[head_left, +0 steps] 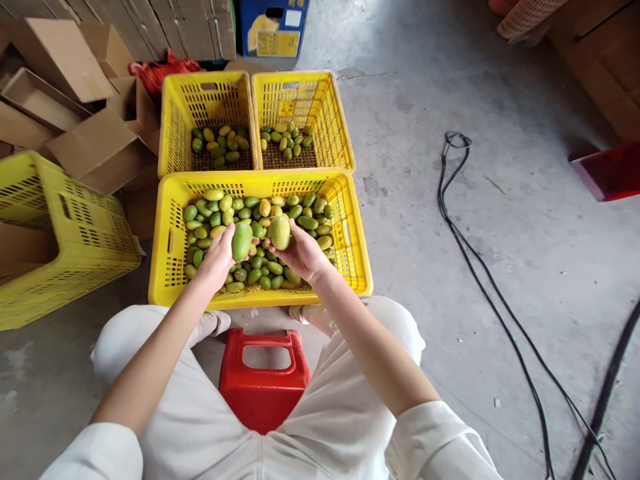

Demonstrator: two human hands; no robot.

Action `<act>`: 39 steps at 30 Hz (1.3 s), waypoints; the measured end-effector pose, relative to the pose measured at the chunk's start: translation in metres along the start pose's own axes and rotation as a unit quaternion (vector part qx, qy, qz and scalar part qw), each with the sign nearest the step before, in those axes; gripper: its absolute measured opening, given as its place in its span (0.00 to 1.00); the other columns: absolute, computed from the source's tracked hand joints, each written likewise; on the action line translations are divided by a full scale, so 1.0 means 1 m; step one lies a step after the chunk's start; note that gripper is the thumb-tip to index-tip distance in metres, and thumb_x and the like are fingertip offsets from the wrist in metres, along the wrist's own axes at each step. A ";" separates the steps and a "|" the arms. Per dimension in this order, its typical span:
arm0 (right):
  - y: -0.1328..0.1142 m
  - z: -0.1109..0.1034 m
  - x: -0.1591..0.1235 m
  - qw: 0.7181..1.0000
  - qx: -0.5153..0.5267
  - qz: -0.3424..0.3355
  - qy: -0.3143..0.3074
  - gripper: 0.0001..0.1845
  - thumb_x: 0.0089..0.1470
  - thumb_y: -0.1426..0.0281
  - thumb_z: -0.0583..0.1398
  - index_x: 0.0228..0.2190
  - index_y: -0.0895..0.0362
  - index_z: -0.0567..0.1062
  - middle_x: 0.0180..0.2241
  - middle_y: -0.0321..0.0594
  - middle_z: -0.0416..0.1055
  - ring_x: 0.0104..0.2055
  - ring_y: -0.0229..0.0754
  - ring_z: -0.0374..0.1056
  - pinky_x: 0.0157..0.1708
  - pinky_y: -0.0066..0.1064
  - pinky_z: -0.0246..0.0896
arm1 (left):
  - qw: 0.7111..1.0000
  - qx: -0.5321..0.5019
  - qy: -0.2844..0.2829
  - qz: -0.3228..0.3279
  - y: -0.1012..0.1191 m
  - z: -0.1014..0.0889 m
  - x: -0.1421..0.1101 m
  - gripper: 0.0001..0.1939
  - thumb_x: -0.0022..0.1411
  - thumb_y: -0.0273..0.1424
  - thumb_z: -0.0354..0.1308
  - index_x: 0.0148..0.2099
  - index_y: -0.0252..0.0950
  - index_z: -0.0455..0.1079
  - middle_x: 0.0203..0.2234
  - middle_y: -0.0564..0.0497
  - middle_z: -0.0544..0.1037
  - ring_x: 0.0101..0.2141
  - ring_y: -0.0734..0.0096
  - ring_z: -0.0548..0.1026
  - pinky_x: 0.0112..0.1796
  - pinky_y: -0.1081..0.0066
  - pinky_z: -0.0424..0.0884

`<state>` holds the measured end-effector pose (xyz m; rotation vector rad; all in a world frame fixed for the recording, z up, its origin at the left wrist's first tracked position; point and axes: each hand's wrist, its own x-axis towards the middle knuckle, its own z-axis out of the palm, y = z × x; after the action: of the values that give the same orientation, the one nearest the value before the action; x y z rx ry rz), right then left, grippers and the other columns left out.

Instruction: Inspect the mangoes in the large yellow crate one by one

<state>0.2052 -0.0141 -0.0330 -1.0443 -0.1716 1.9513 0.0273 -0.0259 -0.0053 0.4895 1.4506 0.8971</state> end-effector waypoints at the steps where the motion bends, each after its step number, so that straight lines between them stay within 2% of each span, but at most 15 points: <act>1: -0.001 0.001 -0.001 1.000 -0.001 0.006 0.001 0.11 0.75 0.58 0.61 0.44 0.52 0.78 0.36 0.36 0.82 0.32 0.40 0.75 0.30 0.28 0.75 | 1.000 -0.012 -0.004 -0.008 0.000 -0.001 0.001 0.20 0.80 0.44 0.55 0.42 0.37 0.79 0.38 0.42 0.86 0.37 0.62 0.82 0.39 0.66 0.77; 4: -0.002 0.004 -0.006 1.000 -0.010 0.013 -0.017 0.11 0.72 0.58 0.64 0.44 0.52 0.78 0.35 0.36 0.82 0.32 0.38 0.76 0.31 0.26 0.75 | 0.998 -0.053 -0.037 -0.011 0.000 -0.003 0.004 0.20 0.76 0.48 0.61 0.39 0.36 0.77 0.35 0.45 0.83 0.31 0.68 0.78 0.35 0.69 0.74; 7: -0.002 0.005 -0.010 0.999 -0.024 -0.023 -0.025 0.14 0.63 0.63 0.72 0.44 0.50 0.75 0.34 0.31 0.80 0.31 0.35 0.74 0.29 0.23 0.72 | 0.995 -0.071 -0.063 0.025 -0.001 -0.005 0.004 0.15 0.65 0.41 0.75 0.39 0.37 0.76 0.32 0.51 0.81 0.29 0.72 0.75 0.34 0.70 0.75; 10: 0.000 0.004 -0.012 0.997 -0.037 -0.066 -0.013 0.20 0.56 0.68 0.75 0.41 0.49 0.71 0.35 0.29 0.81 0.31 0.35 0.74 0.30 0.23 0.72 | 0.995 -0.068 -0.068 0.038 -0.002 -0.006 0.003 0.19 0.55 0.35 0.81 0.39 0.38 0.74 0.32 0.53 0.80 0.31 0.73 0.76 0.36 0.71 0.77; 12: 0.000 0.003 -0.012 0.997 -0.039 -0.067 -0.019 0.16 0.59 0.66 0.74 0.39 0.50 0.71 0.37 0.32 0.82 0.32 0.35 0.73 0.31 0.25 0.73 | 0.995 -0.071 -0.067 0.033 -0.003 -0.006 0.003 0.18 0.57 0.37 0.80 0.41 0.38 0.75 0.34 0.52 0.82 0.34 0.71 0.78 0.39 0.68 0.79; 14: -0.001 0.003 -0.010 0.998 -0.038 -0.046 -0.034 0.11 0.66 0.60 0.68 0.38 0.52 0.74 0.38 0.37 0.82 0.32 0.36 0.73 0.33 0.27 0.73 | 0.995 -0.077 -0.062 0.029 -0.004 -0.007 0.004 0.13 0.65 0.40 0.75 0.42 0.39 0.77 0.38 0.49 0.83 0.39 0.67 0.80 0.43 0.64 0.80; 18: 0.000 0.001 -0.005 0.999 -0.042 -0.021 -0.018 0.20 0.73 0.51 0.60 0.39 0.53 0.78 0.40 0.41 0.83 0.37 0.42 0.74 0.31 0.29 0.70 | 0.996 -0.076 -0.038 0.031 -0.008 -0.008 0.008 0.09 0.74 0.40 0.66 0.43 0.41 0.82 0.44 0.43 0.85 0.51 0.54 0.83 0.50 0.55 0.82; 21: 0.001 0.000 -0.003 0.998 -0.042 -0.037 0.024 0.19 0.74 0.51 0.58 0.42 0.52 0.80 0.38 0.39 0.81 0.37 0.41 0.72 0.28 0.28 0.67 | 0.997 -0.068 -0.042 0.022 -0.009 -0.009 0.012 0.13 0.76 0.43 0.64 0.46 0.41 0.84 0.44 0.42 0.86 0.54 0.48 0.83 0.52 0.50 0.83; 25: 0.000 0.001 -0.005 0.999 -0.038 -0.024 0.018 0.18 0.74 0.53 0.59 0.51 0.52 0.80 0.40 0.39 0.81 0.39 0.42 0.75 0.29 0.29 0.68 | 0.996 -0.062 -0.057 -0.005 -0.008 -0.008 0.012 0.17 0.77 0.47 0.61 0.51 0.41 0.83 0.44 0.42 0.86 0.50 0.48 0.85 0.49 0.48 0.85; 27: -0.001 0.001 -0.006 0.999 -0.040 -0.016 0.002 0.19 0.74 0.52 0.60 0.52 0.51 0.79 0.40 0.39 0.80 0.38 0.42 0.76 0.28 0.29 0.68 | 0.996 -0.067 -0.058 -0.013 -0.006 -0.006 0.010 0.17 0.76 0.48 0.62 0.52 0.41 0.81 0.45 0.41 0.87 0.48 0.50 0.86 0.45 0.52 0.85; 30: -0.002 0.002 -0.005 0.999 -0.037 -0.013 0.003 0.19 0.72 0.48 0.61 0.46 0.50 0.77 0.36 0.36 0.79 0.32 0.40 0.72 0.25 0.28 0.67 | 0.995 -0.074 -0.061 -0.028 -0.002 -0.004 0.006 0.17 0.75 0.46 0.63 0.49 0.38 0.80 0.41 0.41 0.87 0.37 0.60 0.84 0.33 0.66 0.80; 33: -0.001 0.001 -0.004 0.999 -0.033 -0.010 0.010 0.21 0.70 0.45 0.62 0.40 0.50 0.76 0.34 0.37 0.80 0.30 0.40 0.70 0.22 0.28 0.66 | 0.994 -0.074 -0.066 -0.046 0.003 -0.004 0.004 0.17 0.74 0.45 0.64 0.46 0.36 0.82 0.32 0.46 0.84 0.24 0.71 0.76 0.24 0.74 0.70; 35: -0.001 0.000 -0.003 0.999 -0.031 -0.006 0.006 0.20 0.69 0.47 0.64 0.38 0.51 0.75 0.34 0.38 0.80 0.30 0.40 0.71 0.22 0.28 0.66 | 0.993 -0.077 -0.069 -0.051 0.006 -0.005 0.005 0.16 0.74 0.44 0.63 0.48 0.37 0.83 0.30 0.48 0.82 0.22 0.72 0.74 0.23 0.74 0.68; 39: 0.000 -0.004 -0.003 0.999 0.007 -0.025 0.022 0.13 0.65 0.57 0.70 0.36 0.51 0.76 0.34 0.37 0.79 0.33 0.40 0.74 0.25 0.27 0.69 | 0.990 -0.089 -0.090 -0.062 0.009 -0.009 0.008 0.17 0.70 0.36 0.61 0.55 0.35 0.84 0.36 0.45 0.86 0.27 0.68 0.78 0.26 0.72 0.72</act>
<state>0.2083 -0.0171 -0.0339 -1.0639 -0.1583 1.8802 0.0157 -0.0165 -0.0046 0.3348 1.2097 0.8521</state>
